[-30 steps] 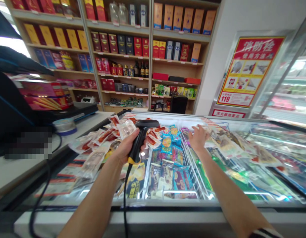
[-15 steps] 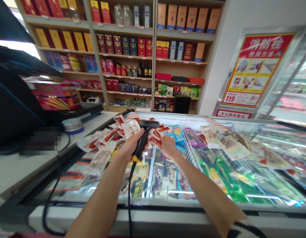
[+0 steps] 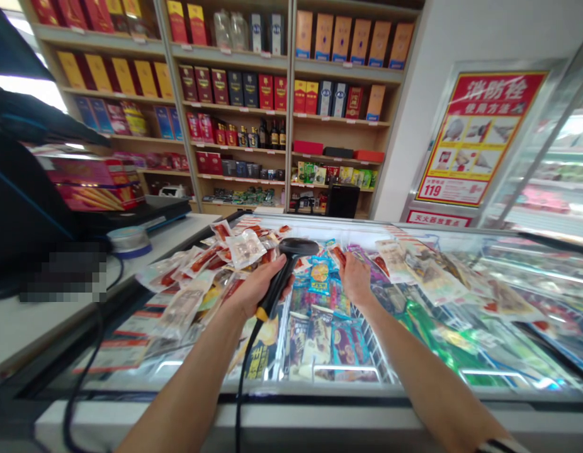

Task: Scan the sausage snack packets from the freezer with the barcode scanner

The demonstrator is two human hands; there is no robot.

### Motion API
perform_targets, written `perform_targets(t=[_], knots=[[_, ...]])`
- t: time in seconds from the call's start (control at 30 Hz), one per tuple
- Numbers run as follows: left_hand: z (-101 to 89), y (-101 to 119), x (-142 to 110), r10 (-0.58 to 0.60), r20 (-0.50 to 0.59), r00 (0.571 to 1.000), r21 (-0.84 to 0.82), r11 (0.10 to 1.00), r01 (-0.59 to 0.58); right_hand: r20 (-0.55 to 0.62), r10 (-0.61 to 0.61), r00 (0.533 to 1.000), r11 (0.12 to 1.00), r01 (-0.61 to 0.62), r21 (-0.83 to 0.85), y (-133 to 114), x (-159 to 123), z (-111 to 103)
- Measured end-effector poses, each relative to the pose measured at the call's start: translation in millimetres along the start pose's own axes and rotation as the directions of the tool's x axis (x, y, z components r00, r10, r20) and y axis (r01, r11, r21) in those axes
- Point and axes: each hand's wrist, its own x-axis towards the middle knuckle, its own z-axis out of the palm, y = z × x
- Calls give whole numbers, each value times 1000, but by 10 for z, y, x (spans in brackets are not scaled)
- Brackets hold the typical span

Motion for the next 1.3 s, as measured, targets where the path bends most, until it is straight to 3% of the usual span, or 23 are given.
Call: perform_targets(t=[0.5,0.7,0.83,1.07,1.2,1.3], knots=[[-17,-9,-6,0,56,998,-89,996,5,-61,10,998,1000,-10,4,48,32,-51],[-116,27,41,17,-37,999,-108,994,-21,-106,190,976,972,-202,-120,419,145,-97],[-158,45,52,21,-129,991,-110,993,-35,-45,277,960,940,-280,-194,726,137,-71],[-183,93,19,25,-131,991,-144,989,-44,22,382,924,900,-366,-236,1003,102,8],[-204,89,16,21,-129,991,-115,993,-36,-26,399,917,886,-392,-246,887,83,-74],[-224,65,22,51,-150,987,-67,996,-62,-83,209,974,956,-221,-191,534,80,-152]])
